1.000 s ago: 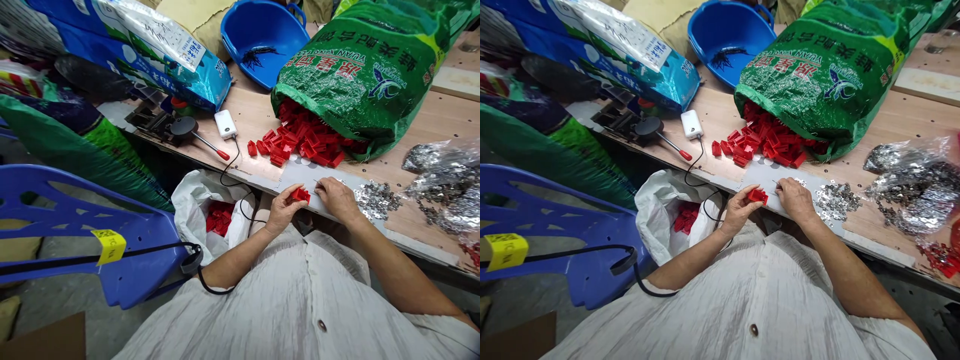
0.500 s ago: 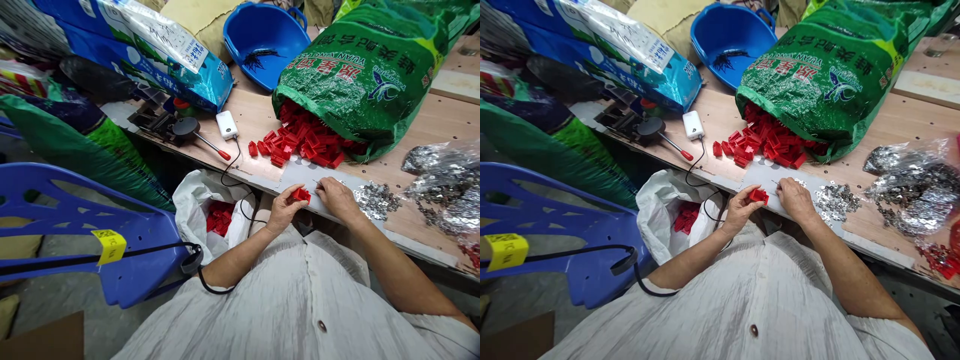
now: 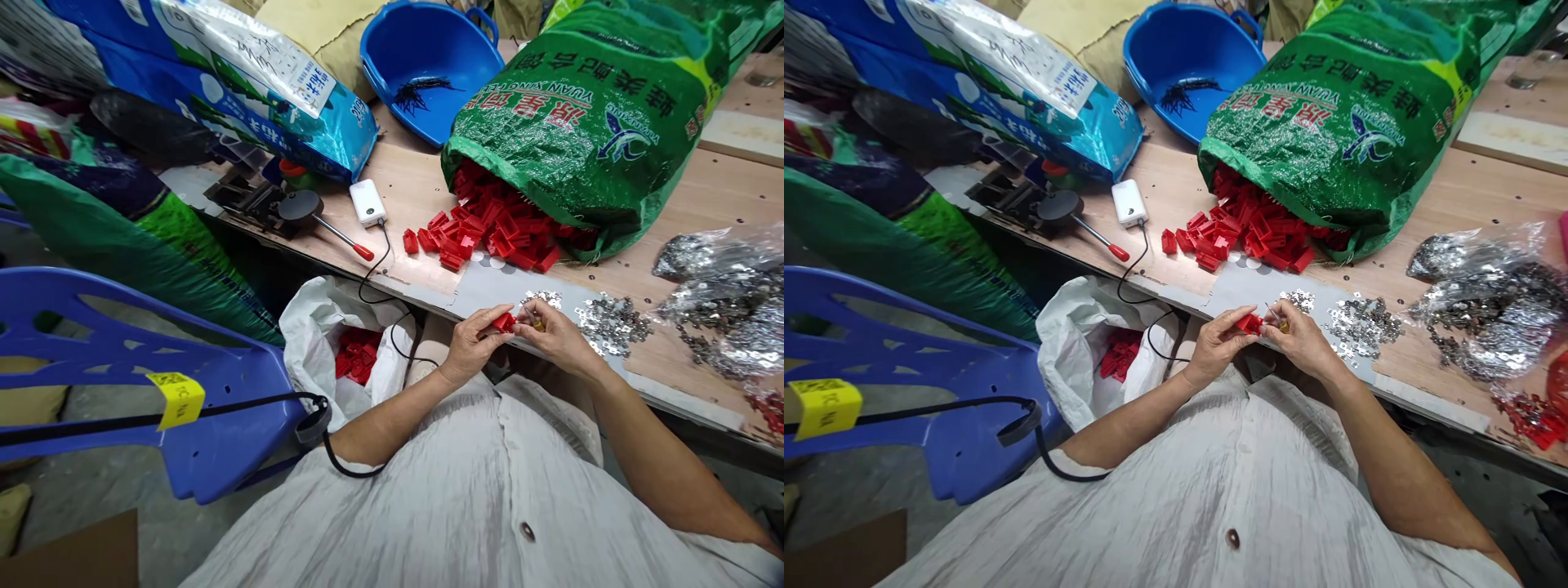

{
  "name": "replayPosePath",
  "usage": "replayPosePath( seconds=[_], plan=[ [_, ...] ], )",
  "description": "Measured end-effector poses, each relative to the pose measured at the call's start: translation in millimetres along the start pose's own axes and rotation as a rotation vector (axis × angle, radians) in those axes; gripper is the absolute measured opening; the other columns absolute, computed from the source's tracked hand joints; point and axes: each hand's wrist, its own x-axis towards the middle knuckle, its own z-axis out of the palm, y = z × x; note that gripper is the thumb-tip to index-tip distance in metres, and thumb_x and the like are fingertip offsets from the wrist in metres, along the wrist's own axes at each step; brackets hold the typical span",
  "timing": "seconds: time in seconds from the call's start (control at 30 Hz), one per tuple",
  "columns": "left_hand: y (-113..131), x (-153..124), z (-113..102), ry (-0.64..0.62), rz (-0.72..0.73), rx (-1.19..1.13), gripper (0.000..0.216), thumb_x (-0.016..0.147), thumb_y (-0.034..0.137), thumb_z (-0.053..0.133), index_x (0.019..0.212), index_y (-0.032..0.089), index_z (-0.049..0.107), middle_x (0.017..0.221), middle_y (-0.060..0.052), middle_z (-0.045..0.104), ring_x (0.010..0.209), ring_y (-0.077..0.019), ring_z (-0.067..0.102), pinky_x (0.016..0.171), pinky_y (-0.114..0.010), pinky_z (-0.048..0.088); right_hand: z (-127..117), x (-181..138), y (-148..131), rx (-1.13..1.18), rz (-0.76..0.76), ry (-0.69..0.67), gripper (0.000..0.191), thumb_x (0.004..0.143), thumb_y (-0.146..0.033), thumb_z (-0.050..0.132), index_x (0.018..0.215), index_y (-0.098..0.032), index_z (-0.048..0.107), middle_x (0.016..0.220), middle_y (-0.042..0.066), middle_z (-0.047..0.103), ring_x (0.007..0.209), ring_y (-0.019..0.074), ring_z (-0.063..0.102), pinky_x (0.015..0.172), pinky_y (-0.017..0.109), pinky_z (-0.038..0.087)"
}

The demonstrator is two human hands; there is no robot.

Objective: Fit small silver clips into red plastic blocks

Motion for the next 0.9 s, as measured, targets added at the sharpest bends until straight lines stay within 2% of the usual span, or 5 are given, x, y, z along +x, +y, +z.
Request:
replayPosePath(
  seconds=[0.13,0.3,0.53,0.73,0.9],
  plan=[
    [2,0,3,0.000,-0.149,-0.126,0.051,0.075,0.031,0.079,0.125,0.024,0.068,0.111,-0.005,0.072,0.098,-0.0174,0.067,0.091,-0.028,0.053,-1,-4,-2,0.090,0.028,0.021,0.035,0.080,-0.053,0.068,0.090,-0.022,0.054,0.086,0.001,0.063,0.074,0.0156,0.058,0.067,0.030,0.045],
    [-1,4,5,0.006,-0.281,-0.354,0.059,0.072,0.030,0.081,0.128,0.023,0.065,0.098,-0.003,0.074,0.088,-0.0155,0.067,0.088,-0.029,0.053,-4,-13,-3,0.261,0.087,-0.029,0.039,0.084,-0.057,0.063,0.095,-0.023,0.050,0.077,-0.001,0.062,0.052,0.0088,0.043,0.052,0.025,0.037],
    [-4,3,12,-0.039,-0.346,-0.493,0.057,0.072,0.031,0.082,0.125,0.022,0.063,0.098,-0.003,0.073,0.084,-0.0138,0.067,0.083,-0.029,0.054,-5,-21,0,0.192,0.045,0.001,0.036,0.082,-0.054,0.066,0.094,-0.022,0.054,0.083,-0.001,0.056,0.065,0.0117,0.048,0.056,0.025,0.040],
    [-3,6,14,-0.081,-0.274,-0.413,0.047,0.067,0.031,0.085,0.107,0.019,0.064,0.104,-0.004,0.071,0.091,-0.0150,0.067,0.089,-0.030,0.053,-6,-23,4,0.116,0.010,0.009,0.035,0.085,-0.052,0.065,0.102,-0.023,0.054,0.094,0.002,0.060,0.084,0.0175,0.058,0.074,0.032,0.049],
    [-10,18,1,-0.173,-0.129,-0.073,0.038,0.072,0.025,0.079,0.106,0.019,0.064,0.107,-0.005,0.070,0.092,-0.0150,0.065,0.088,-0.028,0.050,-10,-26,9,-0.275,-0.107,0.134,0.032,0.096,-0.039,0.045,0.116,-0.023,0.064,0.107,0.009,0.064,0.098,0.0229,0.060,0.088,0.039,0.047]
  ],
)
